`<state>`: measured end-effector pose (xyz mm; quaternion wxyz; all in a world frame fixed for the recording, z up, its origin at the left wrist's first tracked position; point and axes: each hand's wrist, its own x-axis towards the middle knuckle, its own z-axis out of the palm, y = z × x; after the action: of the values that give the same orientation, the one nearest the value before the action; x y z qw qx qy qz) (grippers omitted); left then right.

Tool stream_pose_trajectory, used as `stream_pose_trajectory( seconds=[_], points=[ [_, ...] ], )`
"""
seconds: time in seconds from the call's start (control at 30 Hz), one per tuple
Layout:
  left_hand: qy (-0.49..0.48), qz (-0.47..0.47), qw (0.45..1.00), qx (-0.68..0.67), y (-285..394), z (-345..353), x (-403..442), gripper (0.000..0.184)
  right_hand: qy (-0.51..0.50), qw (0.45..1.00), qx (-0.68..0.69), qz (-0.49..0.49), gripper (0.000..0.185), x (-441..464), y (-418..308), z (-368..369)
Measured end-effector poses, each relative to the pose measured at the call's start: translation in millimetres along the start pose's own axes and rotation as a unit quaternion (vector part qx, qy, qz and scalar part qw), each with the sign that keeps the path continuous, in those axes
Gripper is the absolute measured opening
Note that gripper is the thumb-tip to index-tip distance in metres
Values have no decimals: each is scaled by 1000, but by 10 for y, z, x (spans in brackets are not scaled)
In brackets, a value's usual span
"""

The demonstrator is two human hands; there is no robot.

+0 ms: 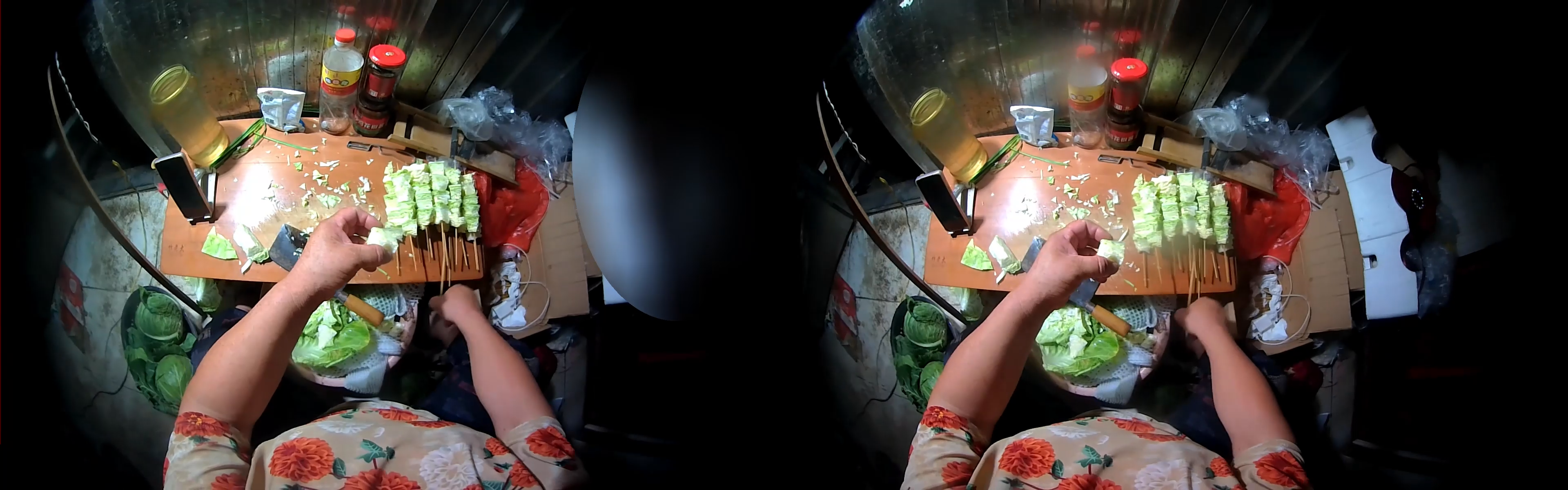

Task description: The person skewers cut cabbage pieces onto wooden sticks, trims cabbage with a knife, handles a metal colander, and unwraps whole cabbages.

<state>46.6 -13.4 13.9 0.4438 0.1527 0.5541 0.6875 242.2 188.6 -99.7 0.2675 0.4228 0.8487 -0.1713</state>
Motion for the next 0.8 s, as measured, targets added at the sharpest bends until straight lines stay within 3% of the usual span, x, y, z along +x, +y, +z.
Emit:
stream_pose_trajectory(
  seconds=[0.03,0.07,0.1,0.13,0.23,0.4,0.47,0.53,0.6,0.67,0.7,0.73,0.8],
  points=[
    [0,2,1000,-5,-30,-10,2,35,-65,997,49,0,39,-92,-58,41],
    [-1,5,1000,-10,-63,-12,9,34,-194,964,176,33,33,-223,-117,108],
    [-2,7,1000,-11,-104,-5,14,34,-181,937,289,74,29,-398,-186,248],
    [-5,-1,1000,-17,-158,3,15,33,-254,907,317,111,28,-525,-290,303],
    [-16,-34,999,6,-300,47,-2,31,-364,877,311,29,24,-1148,-538,100],
    [-74,-77,994,-6,-440,124,-55,32,-392,857,326,-72,21,-1475,-692,-11],
    [-74,-58,995,19,-436,123,-44,33,-209,915,166,-304,22,-1504,-779,-83],
    [-36,-8,999,-15,-311,155,-78,33,-181,922,147,-309,21,-1453,-852,-115],
    [-16,13,1000,16,-330,105,-21,33,-191,904,274,-268,16,-1334,-925,-90],
    [37,59,996,48,-323,91,-5,32,-265,837,430,-212,12,-1237,-1047,-144],
    [66,70,987,125,-288,95,-29,32,-278,802,491,-198,13,-1196,-1125,-193],
    [71,129,978,144,-358,81,-13,33,-290,762,549,-183,13,-1158,-1197,-239],
    [82,143,974,154,-340,93,-30,32,-295,740,584,-154,15,-1074,-1358,-315]
  ],
)
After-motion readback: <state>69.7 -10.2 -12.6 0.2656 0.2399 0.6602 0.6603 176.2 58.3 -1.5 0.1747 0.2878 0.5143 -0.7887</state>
